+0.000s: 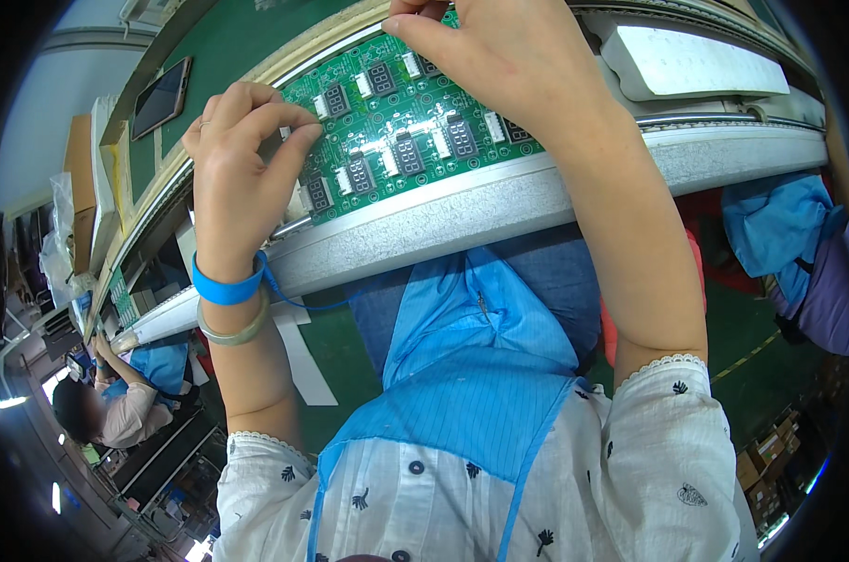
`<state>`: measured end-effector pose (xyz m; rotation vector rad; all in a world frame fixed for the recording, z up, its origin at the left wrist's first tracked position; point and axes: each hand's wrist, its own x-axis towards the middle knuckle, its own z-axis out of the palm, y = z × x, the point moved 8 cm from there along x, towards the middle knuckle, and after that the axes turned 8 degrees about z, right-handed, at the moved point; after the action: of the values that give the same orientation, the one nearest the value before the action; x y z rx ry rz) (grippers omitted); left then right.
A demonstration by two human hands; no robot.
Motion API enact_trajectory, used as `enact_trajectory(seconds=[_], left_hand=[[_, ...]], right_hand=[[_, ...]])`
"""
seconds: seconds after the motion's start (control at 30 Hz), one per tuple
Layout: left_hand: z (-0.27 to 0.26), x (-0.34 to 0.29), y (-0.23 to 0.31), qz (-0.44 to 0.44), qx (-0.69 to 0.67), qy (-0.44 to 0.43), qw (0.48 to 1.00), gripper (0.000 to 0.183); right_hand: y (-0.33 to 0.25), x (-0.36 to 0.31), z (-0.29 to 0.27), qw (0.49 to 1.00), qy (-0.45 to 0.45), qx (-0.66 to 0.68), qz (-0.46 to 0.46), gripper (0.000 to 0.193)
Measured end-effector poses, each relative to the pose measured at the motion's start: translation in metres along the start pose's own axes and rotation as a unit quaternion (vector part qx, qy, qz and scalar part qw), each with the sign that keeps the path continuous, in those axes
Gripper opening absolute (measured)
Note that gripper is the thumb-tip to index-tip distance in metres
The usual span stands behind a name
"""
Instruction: The person places small green electronic components onto a green circuit board by hand. They pick components from a blue tray and insert them into designated slots on the board, repeating this process for multiple units.
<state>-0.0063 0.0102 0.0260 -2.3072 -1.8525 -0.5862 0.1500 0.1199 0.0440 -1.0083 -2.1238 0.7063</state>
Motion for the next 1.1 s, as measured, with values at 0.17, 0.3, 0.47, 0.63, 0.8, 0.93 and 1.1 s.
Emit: enact_trajectory(seconds=[0.17,0.3,0.47,0.63,0.8,0.93,1.1], left_hand=[[-0.002,0.001,0.004,0.018,0.015,0.007,1.000,0.008],[-0.002,0.003,0.009,0.041,0.035,0.004,0.999,0.008],[-0.003,0.004,0.007,0.028,0.031,-0.002,0.999,0.009],[-0.004,0.002,0.007,0.022,0.040,0.006,0.999,0.008],[-0.005,0.005,0.011,0.029,0.053,0.008,0.998,0.008],[-0.004,0.005,0.008,0.027,0.030,-0.005,0.999,0.009],[-0.002,0.003,0.004,0.006,0.008,0.007,1.000,0.007]], right_hand=[[0.004,0.002,0.001,1.000,-0.016,0.008,0.008,0.017],[0.004,0.002,0.000,1.000,-0.016,0.010,0.021,0.017],[0.015,0.006,0.004,0.998,-0.027,0.046,0.023,0.016],[0.005,0.002,0.000,1.000,-0.011,0.017,0.011,0.017],[0.015,0.009,0.002,0.995,-0.046,0.057,0.062,0.017],[0.007,0.002,-0.002,0.999,-0.016,0.032,-0.024,0.017],[0.018,0.007,0.003,0.997,-0.030,0.068,0.029,0.016]])
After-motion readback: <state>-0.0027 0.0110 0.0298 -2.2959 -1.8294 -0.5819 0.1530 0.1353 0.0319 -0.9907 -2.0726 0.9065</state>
